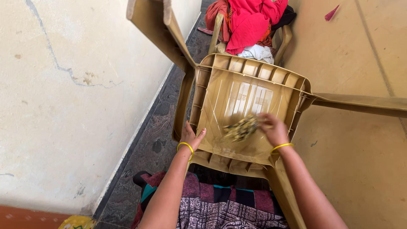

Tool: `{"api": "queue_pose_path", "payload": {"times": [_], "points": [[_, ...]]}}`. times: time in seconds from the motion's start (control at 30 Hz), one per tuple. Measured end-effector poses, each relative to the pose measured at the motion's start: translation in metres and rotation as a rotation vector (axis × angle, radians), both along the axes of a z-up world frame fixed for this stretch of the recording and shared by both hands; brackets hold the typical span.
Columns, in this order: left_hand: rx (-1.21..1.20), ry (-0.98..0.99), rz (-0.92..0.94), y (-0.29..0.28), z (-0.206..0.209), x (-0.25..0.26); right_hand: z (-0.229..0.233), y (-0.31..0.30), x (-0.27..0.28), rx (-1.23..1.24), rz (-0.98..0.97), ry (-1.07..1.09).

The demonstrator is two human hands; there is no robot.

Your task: The person cleans the underside of a beige plastic chair using a patterned cloth. They wipe the seat bottom and legs while the chair is inverted, then flip it upright to continue cleaning the legs and underside.

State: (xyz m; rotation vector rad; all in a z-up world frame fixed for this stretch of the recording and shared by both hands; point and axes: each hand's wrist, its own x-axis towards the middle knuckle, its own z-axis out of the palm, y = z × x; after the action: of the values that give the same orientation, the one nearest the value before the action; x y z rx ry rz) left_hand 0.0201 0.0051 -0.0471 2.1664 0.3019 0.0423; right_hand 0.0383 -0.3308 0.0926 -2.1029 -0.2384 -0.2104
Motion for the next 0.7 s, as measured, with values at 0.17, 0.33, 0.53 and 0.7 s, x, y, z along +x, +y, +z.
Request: {"api": "queue_pose_path", "payload": {"times": [0.17, 0.33, 0.53, 0.7], "points": [[0.045, 0.011, -0.008, -0.002, 0.002, 0.002, -0.036, -0.008, -0.008, -0.304, -0.354, -0.002], [0.05, -0.012, -0.004, 0.0, 0.004, -0.005, -0.092, 0.075, -0.063, -0.497, -0.113, -0.18], [0.004, 0.026, -0.028, 0.003, 0.016, -0.011, -0.086, 0.091, -0.083, -0.41, 0.075, -0.229], [0.042, 0.014, -0.028, -0.001, 0.015, -0.007, -0.091, 0.014, -0.033, -0.224, -0.321, -0.341]]}}
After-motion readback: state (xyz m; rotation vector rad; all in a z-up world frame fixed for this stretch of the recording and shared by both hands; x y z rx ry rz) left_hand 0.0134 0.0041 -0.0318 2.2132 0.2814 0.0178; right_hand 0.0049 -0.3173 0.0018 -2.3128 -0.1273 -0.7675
